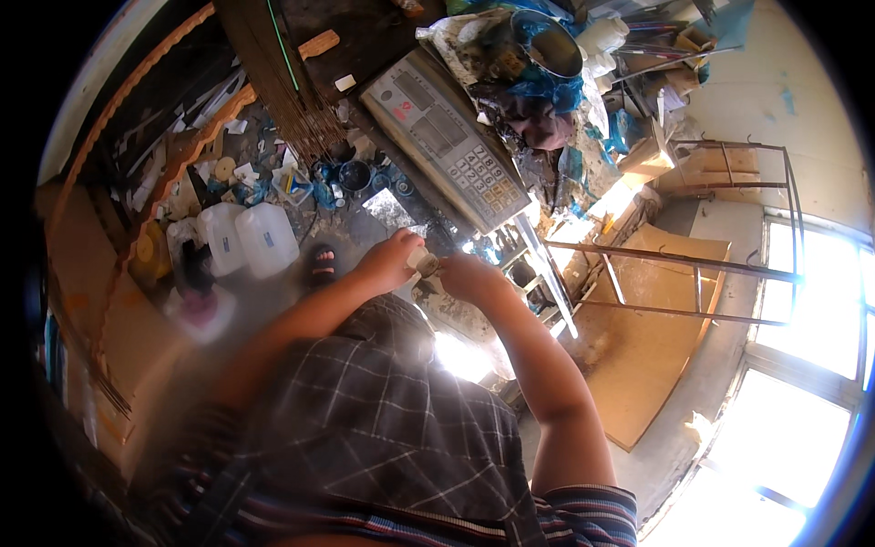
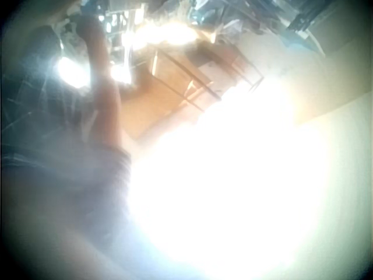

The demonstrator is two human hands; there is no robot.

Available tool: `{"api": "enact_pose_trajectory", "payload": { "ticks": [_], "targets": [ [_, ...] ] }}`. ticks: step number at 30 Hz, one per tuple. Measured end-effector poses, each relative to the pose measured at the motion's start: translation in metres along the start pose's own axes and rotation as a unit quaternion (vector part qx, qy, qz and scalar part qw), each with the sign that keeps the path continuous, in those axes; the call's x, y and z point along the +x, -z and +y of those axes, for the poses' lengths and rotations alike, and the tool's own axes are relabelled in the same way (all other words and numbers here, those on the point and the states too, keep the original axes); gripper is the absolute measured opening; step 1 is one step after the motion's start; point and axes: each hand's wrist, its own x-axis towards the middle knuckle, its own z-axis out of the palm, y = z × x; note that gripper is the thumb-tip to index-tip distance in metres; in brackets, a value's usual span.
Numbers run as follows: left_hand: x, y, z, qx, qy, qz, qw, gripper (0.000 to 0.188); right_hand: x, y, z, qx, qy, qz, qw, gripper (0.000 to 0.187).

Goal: The person pours liquid from a large white plastic container into a small white cup, then pours the contents of the cup into a metal can on a cluttered workbench. The person repeats this process several times.

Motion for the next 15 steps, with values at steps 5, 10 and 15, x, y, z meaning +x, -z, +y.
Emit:
{"api": "enact_pose_trajectory", "payload": {
  "ticks": [5,10,15],
  "targets": [
    [0.001,-0.003,-0.001,-0.002,0.001,-0.002,1.0,0.047,-0.027,0.017,-0.018,0.08,-0.042,0.042,0.995,0.032],
    [0.003,-0.002,0.0,-0.002,-0.008,0.01,1.0,0.047,-0.051,0.001,-0.016,0.18,-0.042,0.131,0.974,0.032],
    [0.0,0.003,-0.001,-0.018,0.019,0.006,1.0,0.045,-0.055,-0.041,-0.006,0.293,-0.069,0.16,0.94,0.048]
  ]
}}
